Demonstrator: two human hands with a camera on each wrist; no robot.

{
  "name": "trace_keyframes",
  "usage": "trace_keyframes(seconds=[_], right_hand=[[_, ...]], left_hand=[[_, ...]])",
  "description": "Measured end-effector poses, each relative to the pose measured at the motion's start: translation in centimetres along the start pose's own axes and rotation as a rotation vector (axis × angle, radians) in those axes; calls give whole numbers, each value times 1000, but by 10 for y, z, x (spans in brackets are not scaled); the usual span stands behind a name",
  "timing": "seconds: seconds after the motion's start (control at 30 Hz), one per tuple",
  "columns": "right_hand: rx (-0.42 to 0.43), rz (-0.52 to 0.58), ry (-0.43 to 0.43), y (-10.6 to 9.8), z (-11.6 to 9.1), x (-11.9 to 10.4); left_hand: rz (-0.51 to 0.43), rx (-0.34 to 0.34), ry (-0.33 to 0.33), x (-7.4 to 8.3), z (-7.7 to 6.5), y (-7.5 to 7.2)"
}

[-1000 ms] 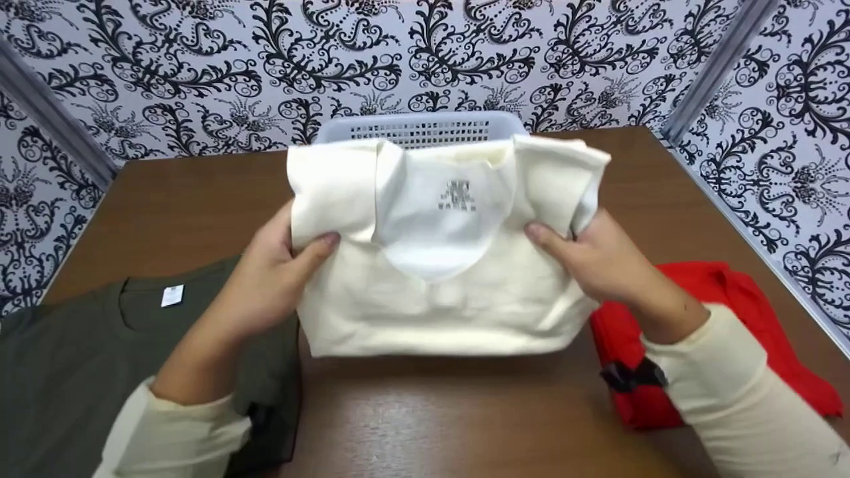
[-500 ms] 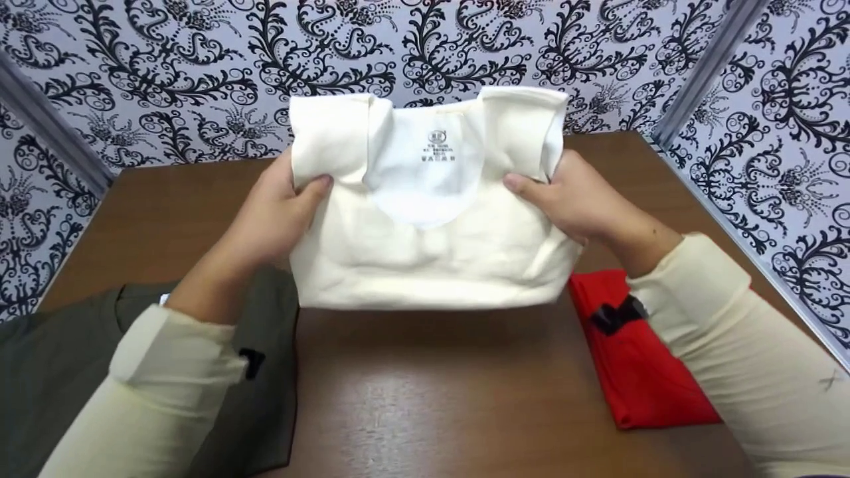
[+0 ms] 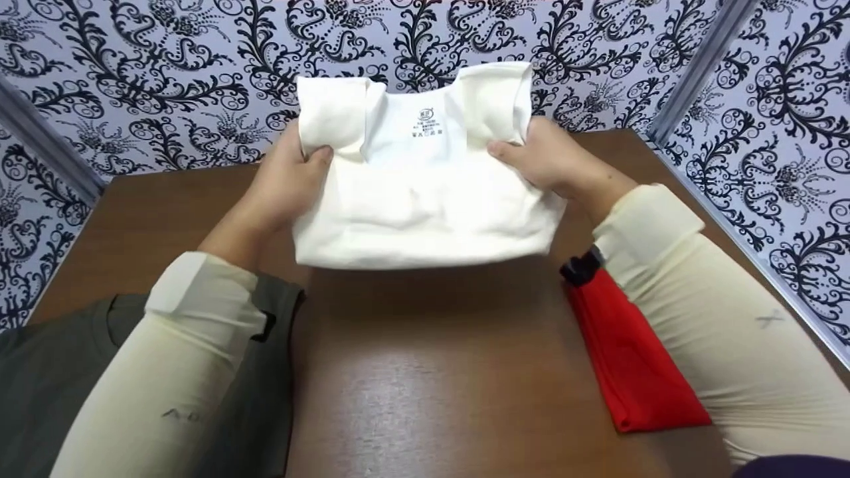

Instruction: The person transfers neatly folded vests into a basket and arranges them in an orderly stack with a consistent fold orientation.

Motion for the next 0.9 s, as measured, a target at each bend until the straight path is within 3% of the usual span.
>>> trace_keyframes(seconds=[0.27,0.47,0.73,0.9], right_hand=[[-4,-63,90,-6,34,11],[0,-69,112,-2,51,18],[51,-98,93,11,71,27],[72,-192,57,23,78,35]], left_hand=[[44,-22,-72,-14,30,8],[141,-28,-79,-23,50,19],[263,-10,-92,-36,60,29],[282,-20,-103,-51,60,36]])
Point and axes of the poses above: each hand's wrist, its own z-axis towards the middle knuckle, its own y-axis out of the palm, x = y × z, the point moved 3 cm from there along z, towards the middle knuckle, and after that the axes turned 11 degrees about -x, right-handed, at the moved point
